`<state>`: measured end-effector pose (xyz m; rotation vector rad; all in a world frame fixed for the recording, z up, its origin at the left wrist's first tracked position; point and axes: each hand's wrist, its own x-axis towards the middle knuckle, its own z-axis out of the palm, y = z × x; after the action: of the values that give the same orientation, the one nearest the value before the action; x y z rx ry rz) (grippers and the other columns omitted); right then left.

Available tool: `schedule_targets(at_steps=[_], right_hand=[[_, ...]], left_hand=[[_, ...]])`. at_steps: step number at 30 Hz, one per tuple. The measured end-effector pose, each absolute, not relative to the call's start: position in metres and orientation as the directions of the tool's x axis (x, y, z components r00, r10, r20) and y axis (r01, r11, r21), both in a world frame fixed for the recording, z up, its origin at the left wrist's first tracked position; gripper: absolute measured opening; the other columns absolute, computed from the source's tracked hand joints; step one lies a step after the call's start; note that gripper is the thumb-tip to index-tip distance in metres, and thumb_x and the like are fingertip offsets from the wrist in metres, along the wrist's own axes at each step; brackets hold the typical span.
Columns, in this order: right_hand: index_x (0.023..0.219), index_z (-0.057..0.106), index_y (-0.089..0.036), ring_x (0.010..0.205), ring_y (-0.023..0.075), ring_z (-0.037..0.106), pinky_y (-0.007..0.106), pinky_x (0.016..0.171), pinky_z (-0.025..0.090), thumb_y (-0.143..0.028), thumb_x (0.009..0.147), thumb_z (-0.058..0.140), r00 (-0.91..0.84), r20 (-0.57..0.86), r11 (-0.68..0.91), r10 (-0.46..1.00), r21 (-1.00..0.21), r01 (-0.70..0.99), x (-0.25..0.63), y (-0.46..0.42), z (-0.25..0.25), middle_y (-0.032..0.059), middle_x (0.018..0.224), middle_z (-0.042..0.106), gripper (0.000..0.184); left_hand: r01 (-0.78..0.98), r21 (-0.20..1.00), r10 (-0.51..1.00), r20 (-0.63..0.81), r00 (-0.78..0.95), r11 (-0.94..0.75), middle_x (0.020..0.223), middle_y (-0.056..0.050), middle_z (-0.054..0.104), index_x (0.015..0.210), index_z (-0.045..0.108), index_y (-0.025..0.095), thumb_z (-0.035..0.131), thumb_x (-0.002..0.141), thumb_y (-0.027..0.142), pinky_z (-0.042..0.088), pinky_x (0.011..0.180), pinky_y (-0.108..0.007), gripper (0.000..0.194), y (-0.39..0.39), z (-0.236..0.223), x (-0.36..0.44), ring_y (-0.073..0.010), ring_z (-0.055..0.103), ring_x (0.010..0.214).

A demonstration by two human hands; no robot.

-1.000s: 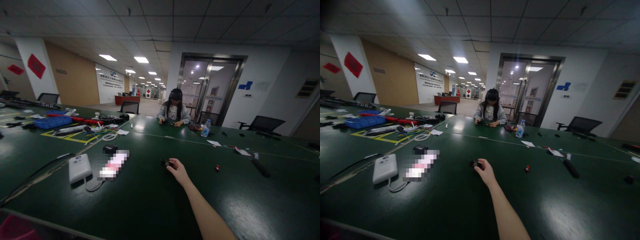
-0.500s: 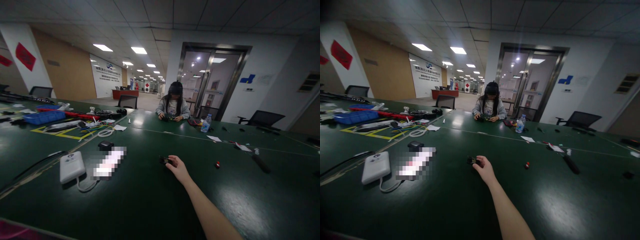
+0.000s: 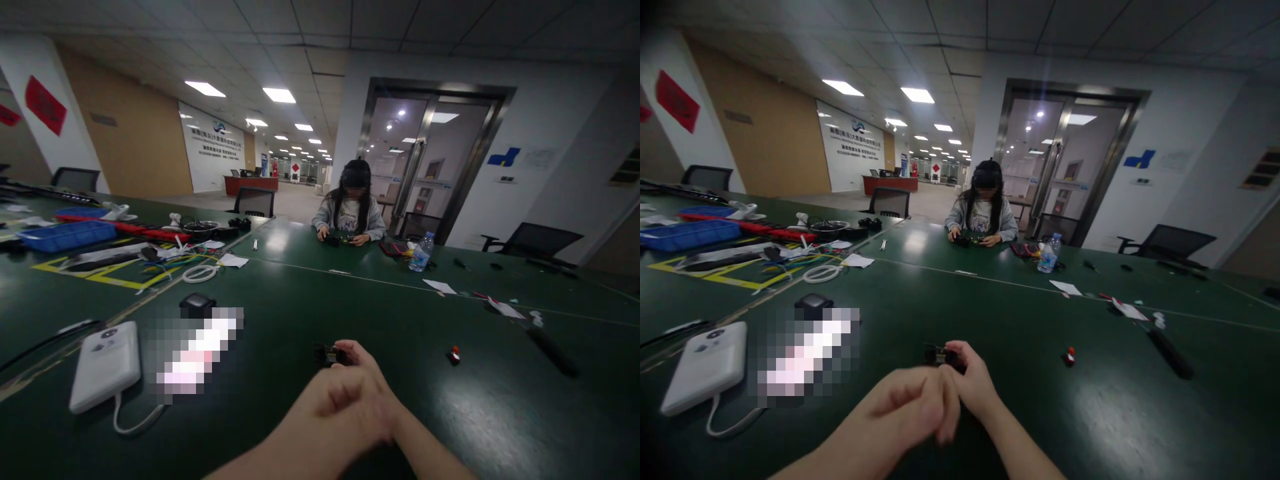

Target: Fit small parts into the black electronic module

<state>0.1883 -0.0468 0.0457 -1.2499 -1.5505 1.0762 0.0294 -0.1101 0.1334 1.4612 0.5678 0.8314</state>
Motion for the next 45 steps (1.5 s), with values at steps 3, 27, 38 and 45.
schedule_targets(at_steps=[3, 27, 38, 45], right_hand=[[0.099, 0.060, -0.022, 0.095, 0.0219, 0.059, 0.034, 0.082, 0.045, -0.023, 0.074, 0.060, -0.204, 0.092, 0.149, 0.975, -0.948, 0.281, 0.188, -0.047, 0.047, 0.0014, 0.099, 0.064, 0.025], [0.091, 0.062, -0.023, 0.106, 0.0206, 0.051, 0.031, 0.091, 0.037, -0.010, 0.066, 0.060, -0.260, 0.115, 0.247, 0.959, -0.792, 0.558, 0.184, -0.041, 0.037, 0.0039, 0.108, 0.061, 0.028], [0.095, 0.061, -0.026, 0.108, 0.0217, 0.051, 0.034, 0.094, 0.037, -0.023, 0.076, 0.056, -0.099, 0.162, 0.189, 0.982, -0.875, 0.445, 0.192, -0.046, 0.035, 0.0025, 0.112, 0.058, 0.020], [0.095, 0.062, -0.023, 0.096, 0.0219, 0.057, 0.034, 0.088, 0.041, -0.031, 0.079, 0.055, 0.028, 0.160, 0.139, 0.987, -0.921, 0.365, 0.205, -0.046, 0.043, 0.0032, 0.096, 0.065, 0.020]], left_hand=[[0.269, 0.908, 0.873, 0.174, 0.456, -0.322, 0.091, -0.003, 0.057, 0.092, 0.055, 0.020, 0.054, 0.078, 0.028, 0.043, 0.079, -0.032, 0.016, -0.063, 0.118, 0.023, -0.0193, 0.053, 0.088], [0.604, 0.642, 0.764, -0.043, 0.643, -0.472, 0.107, -0.002, 0.055, 0.102, 0.055, 0.026, 0.063, 0.067, 0.018, 0.034, 0.088, -0.034, 0.036, 0.001, 0.048, 0.000, -0.0224, 0.045, 0.099], [0.612, 0.660, 0.795, -0.035, 0.605, -0.436, 0.101, 0.000, 0.059, 0.102, 0.057, 0.027, 0.064, 0.068, 0.022, 0.036, 0.084, -0.033, 0.035, -0.004, 0.054, -0.001, -0.0226, 0.049, 0.094], [0.588, 0.695, 0.809, -0.015, 0.588, -0.414, 0.095, 0.001, 0.060, 0.106, 0.056, 0.029, 0.064, 0.070, 0.025, 0.039, 0.078, -0.031, 0.038, -0.004, 0.047, -0.005, -0.0217, 0.052, 0.090]])
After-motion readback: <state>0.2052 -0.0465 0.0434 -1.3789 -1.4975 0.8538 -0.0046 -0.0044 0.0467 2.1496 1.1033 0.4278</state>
